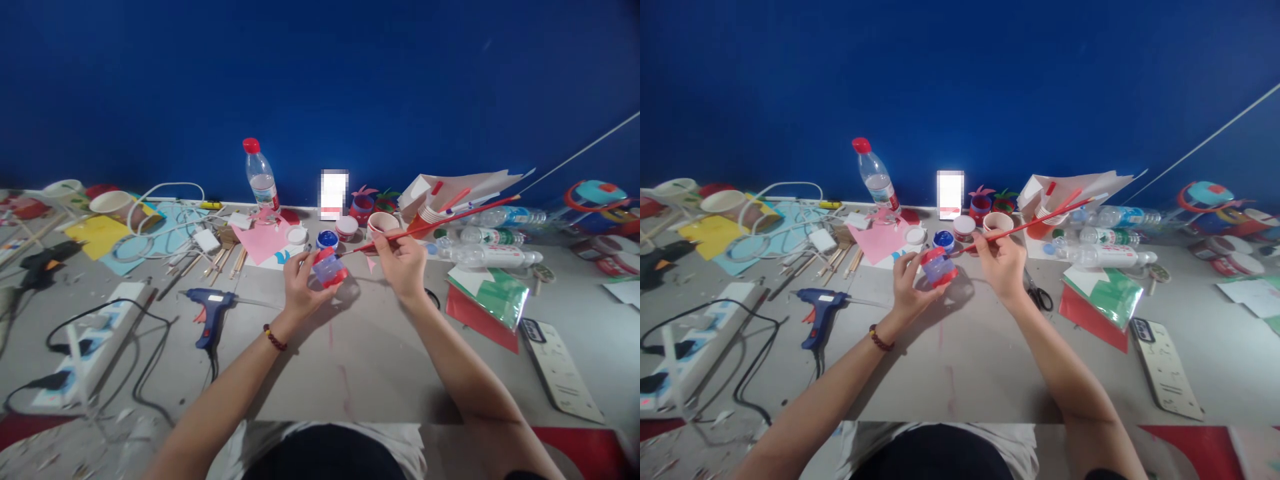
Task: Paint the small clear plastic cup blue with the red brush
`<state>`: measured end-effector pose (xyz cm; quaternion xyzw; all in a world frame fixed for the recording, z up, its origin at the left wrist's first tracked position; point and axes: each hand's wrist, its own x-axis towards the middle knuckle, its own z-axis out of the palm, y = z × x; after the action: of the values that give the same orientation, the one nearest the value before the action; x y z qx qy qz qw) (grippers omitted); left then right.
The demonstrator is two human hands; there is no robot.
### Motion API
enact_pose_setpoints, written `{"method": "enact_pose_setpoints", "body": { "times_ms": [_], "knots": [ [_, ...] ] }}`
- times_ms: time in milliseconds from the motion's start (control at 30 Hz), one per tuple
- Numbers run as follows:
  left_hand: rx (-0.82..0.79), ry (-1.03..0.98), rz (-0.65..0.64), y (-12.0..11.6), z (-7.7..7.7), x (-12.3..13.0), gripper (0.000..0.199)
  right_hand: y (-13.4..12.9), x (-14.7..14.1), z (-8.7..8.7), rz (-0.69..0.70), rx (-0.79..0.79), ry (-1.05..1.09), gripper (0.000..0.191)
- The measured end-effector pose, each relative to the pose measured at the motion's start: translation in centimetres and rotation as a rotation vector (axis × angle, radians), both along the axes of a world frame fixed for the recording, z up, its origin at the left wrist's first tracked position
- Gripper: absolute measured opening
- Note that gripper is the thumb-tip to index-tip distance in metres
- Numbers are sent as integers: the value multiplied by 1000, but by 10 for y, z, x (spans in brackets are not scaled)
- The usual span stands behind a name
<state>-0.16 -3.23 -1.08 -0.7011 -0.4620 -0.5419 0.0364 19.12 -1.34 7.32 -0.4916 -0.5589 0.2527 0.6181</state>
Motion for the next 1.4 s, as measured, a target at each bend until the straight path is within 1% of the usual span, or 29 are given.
{"method": "enact_pose_setpoints", "body": {
  "times_ms": [200,400,567,733,833,1100,1300,1400],
  "knots": [
    [-23,21,5,-1,1,1,75,7,6,0,-8,-13,85,28],
    [-21,22,-12,0,-1,3,74,-1,5,5,57,-70,170,26],
    [-18,11,-37,0,-3,3,73,-7,-2,6,100,-76,163,26],
    [-8,17,-17,0,-2,2,74,-2,-2,4,68,-85,142,27],
    [-8,-5,-27,0,-1,2,72,2,0,4,42,-86,142,30],
    [-37,-3,-39,0,-1,3,72,1,8,12,17,-72,142,31],
    [-47,10,-53,-1,-2,4,69,-8,3,11,99,-151,123,26],
    [-35,-10,-47,0,-2,3,69,-13,-2,12,87,-111,47,25]
  ]
}}
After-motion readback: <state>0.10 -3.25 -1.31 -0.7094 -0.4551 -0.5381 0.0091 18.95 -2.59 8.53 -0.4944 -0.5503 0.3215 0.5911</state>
